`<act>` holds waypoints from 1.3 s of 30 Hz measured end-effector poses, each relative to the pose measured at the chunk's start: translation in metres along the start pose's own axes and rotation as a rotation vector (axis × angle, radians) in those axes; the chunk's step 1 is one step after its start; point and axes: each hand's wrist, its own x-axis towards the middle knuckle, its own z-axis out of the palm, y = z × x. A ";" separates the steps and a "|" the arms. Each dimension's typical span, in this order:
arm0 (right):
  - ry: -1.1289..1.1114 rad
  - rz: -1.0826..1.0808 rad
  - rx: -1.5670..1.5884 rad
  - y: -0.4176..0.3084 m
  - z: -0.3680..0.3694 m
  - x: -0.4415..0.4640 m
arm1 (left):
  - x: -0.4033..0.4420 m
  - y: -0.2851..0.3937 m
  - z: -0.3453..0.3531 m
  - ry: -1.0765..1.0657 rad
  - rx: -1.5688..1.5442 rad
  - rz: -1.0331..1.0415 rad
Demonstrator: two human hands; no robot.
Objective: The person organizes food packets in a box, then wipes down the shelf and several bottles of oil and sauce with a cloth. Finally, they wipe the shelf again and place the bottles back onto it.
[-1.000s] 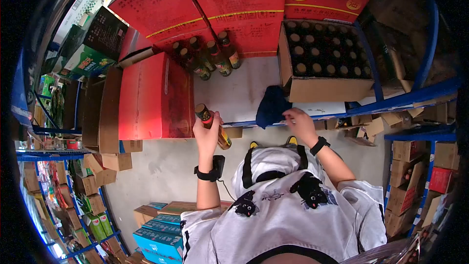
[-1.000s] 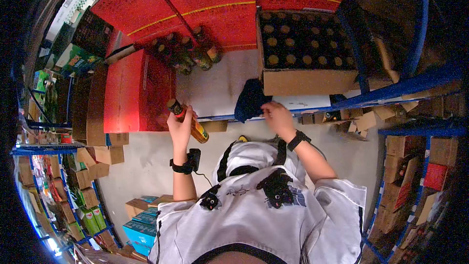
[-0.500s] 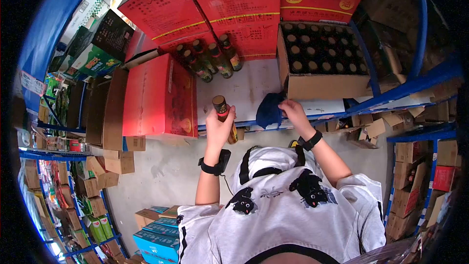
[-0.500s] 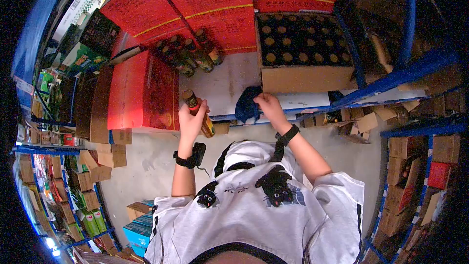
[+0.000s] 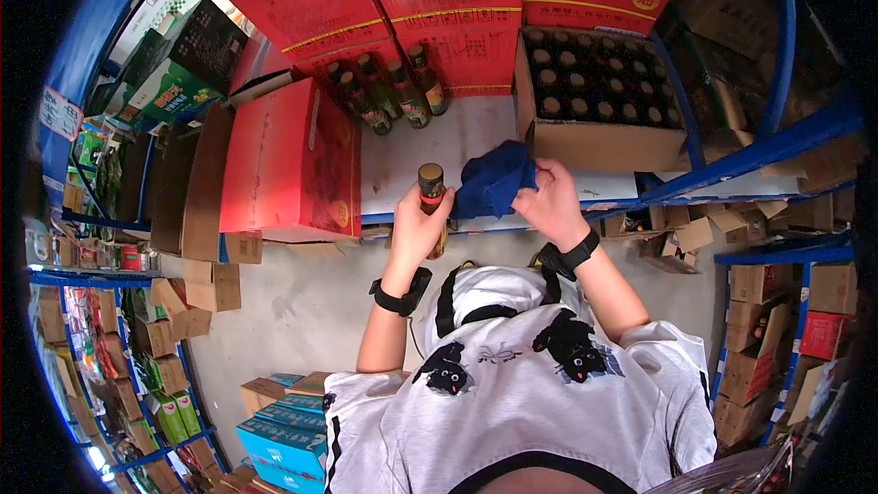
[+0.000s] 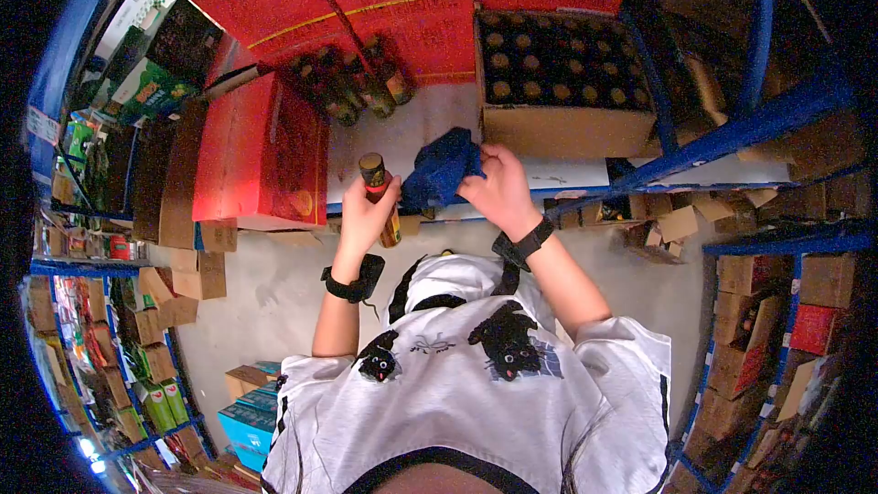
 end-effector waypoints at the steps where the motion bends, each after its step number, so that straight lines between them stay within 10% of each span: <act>1: -0.067 -0.015 0.034 -0.001 0.005 0.002 | 0.001 0.004 0.000 -0.003 0.041 0.034; 7: -0.418 -0.395 -0.499 0.013 0.044 0.002 | 0.004 0.019 0.010 -0.064 -0.031 0.084; 9: -0.608 -0.865 -1.663 0.012 0.060 0.003 | 0.006 0.018 0.015 -0.088 0.026 0.131; 10: -0.542 -0.977 -1.694 0.020 0.077 0.000 | 0.007 0.019 0.018 -0.045 0.010 0.231; 13: -0.308 -0.953 -1.648 0.031 0.091 -0.008 | 0.008 0.023 0.022 0.045 -0.028 0.436; 15: -0.183 -0.971 -1.642 0.033 0.084 -0.012 | 0.004 0.023 0.019 -0.124 0.143 0.125; 27: 0.447 -0.976 -1.119 0.001 0.051 -0.052 | 0.055 0.013 0.033 -0.050 -0.090 0.169; 39: 0.492 -0.862 -0.996 0.016 -0.002 -0.085 | 0.203 -0.022 0.071 -0.261 -0.289 0.373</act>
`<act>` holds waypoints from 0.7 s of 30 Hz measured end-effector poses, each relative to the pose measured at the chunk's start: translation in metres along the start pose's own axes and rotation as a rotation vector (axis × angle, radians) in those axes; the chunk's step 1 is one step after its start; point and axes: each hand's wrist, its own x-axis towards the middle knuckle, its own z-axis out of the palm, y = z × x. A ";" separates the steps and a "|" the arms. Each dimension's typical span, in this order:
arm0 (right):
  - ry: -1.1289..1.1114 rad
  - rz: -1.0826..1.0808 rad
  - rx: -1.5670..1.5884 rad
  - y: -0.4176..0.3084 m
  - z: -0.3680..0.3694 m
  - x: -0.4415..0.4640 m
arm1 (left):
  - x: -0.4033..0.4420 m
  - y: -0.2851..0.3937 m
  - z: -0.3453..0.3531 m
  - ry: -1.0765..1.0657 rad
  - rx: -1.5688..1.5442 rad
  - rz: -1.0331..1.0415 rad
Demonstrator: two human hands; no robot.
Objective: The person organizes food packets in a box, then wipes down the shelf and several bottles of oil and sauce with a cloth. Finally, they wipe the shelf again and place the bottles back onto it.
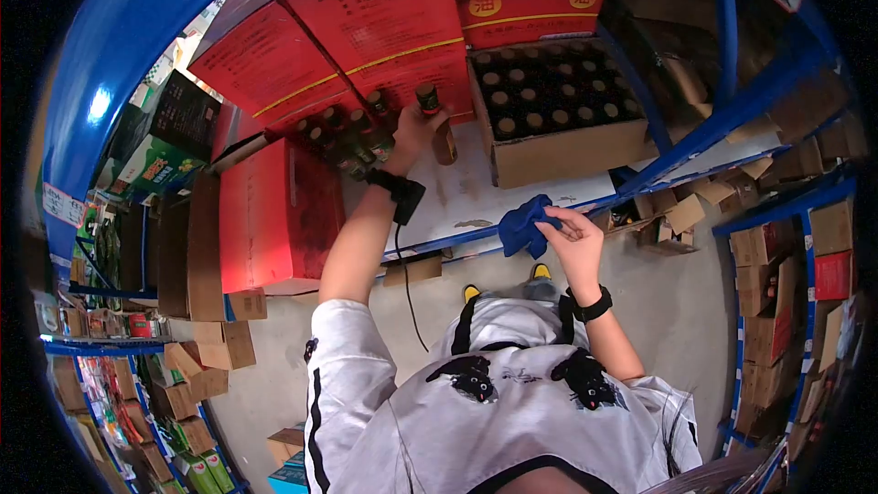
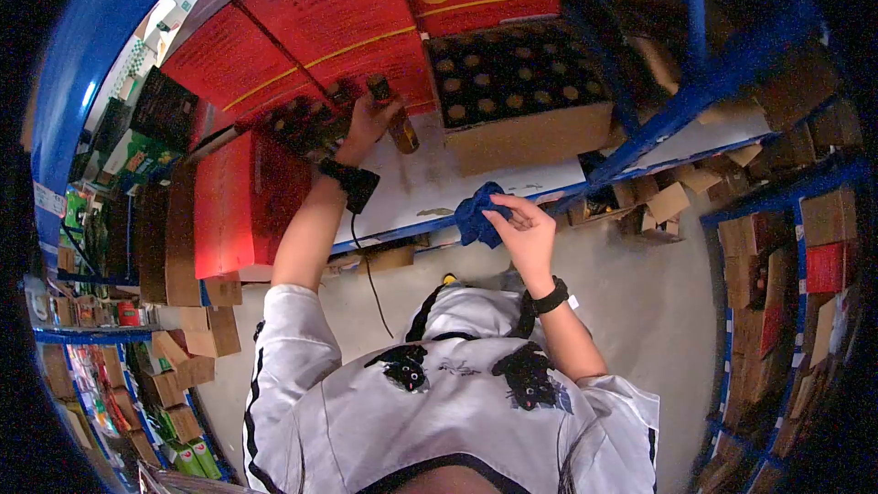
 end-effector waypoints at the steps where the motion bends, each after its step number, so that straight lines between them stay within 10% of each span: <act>1: 0.009 -0.005 0.000 0.001 -0.002 -0.001 | 0.004 -0.002 0.000 -0.017 0.015 -0.127; 4: -0.009 -0.027 -0.033 0.002 -0.010 -0.001 | 0.017 -0.023 0.009 0.107 0.100 0.120; 10: -0.029 0.005 -0.010 0.000 -0.016 0.001 | 0.030 -0.057 0.015 0.017 0.185 -0.150; 21: -0.086 0.054 -0.001 0.010 -0.014 0.007 | 0.046 -0.061 0.007 0.014 0.591 0.063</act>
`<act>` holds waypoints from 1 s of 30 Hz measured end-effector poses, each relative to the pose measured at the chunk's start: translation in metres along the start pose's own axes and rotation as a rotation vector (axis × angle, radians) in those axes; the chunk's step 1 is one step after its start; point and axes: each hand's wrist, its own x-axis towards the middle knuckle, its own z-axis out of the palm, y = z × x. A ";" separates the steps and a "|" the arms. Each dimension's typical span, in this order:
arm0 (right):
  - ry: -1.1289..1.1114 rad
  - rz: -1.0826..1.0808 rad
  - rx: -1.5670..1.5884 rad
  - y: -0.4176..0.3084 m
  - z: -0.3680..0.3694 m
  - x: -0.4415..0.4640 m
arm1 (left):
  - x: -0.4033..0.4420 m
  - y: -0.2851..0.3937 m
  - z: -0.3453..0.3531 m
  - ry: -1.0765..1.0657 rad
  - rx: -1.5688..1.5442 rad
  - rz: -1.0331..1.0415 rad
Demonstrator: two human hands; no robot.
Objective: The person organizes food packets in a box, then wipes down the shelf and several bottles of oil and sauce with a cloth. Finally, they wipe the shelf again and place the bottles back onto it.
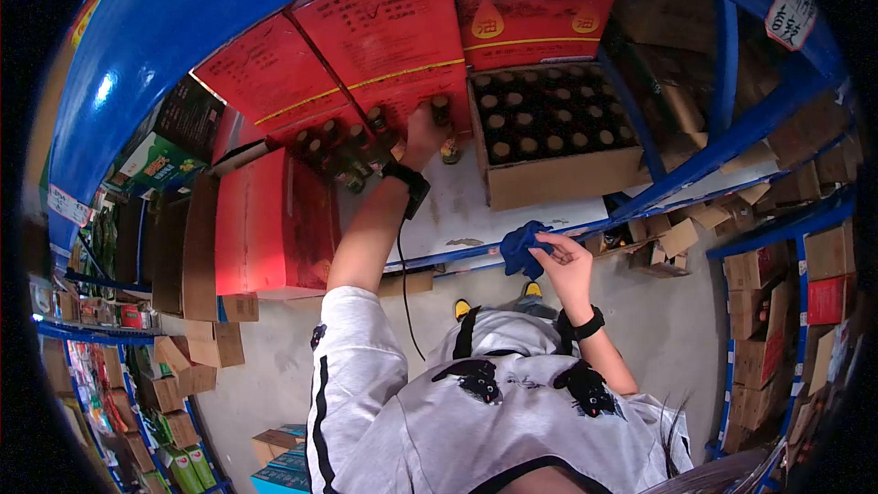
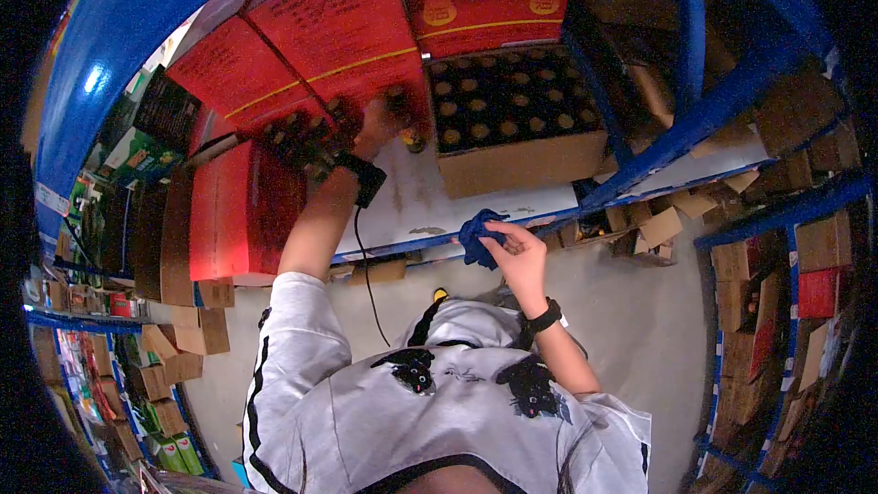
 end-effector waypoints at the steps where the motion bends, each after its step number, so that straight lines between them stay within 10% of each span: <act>1: -0.008 0.000 0.008 0.001 0.001 0.000 | -0.005 0.012 -0.006 0.030 -0.021 0.002; 8: -0.056 -0.014 -0.051 0.008 0.008 0.009 | -0.010 -0.005 0.011 0.129 -0.540 -0.150; 10: -0.079 -0.026 -0.027 0.008 0.011 0.011 | -0.028 0.039 -0.017 0.270 0.122 0.156; 20: -0.173 0.002 -0.039 0.017 0.025 0.020 | -0.079 0.044 -0.050 0.744 0.240 -0.137; 30: -0.231 -0.009 -0.001 0.025 0.034 0.029 | -0.067 0.066 -0.060 0.490 0.078 -0.115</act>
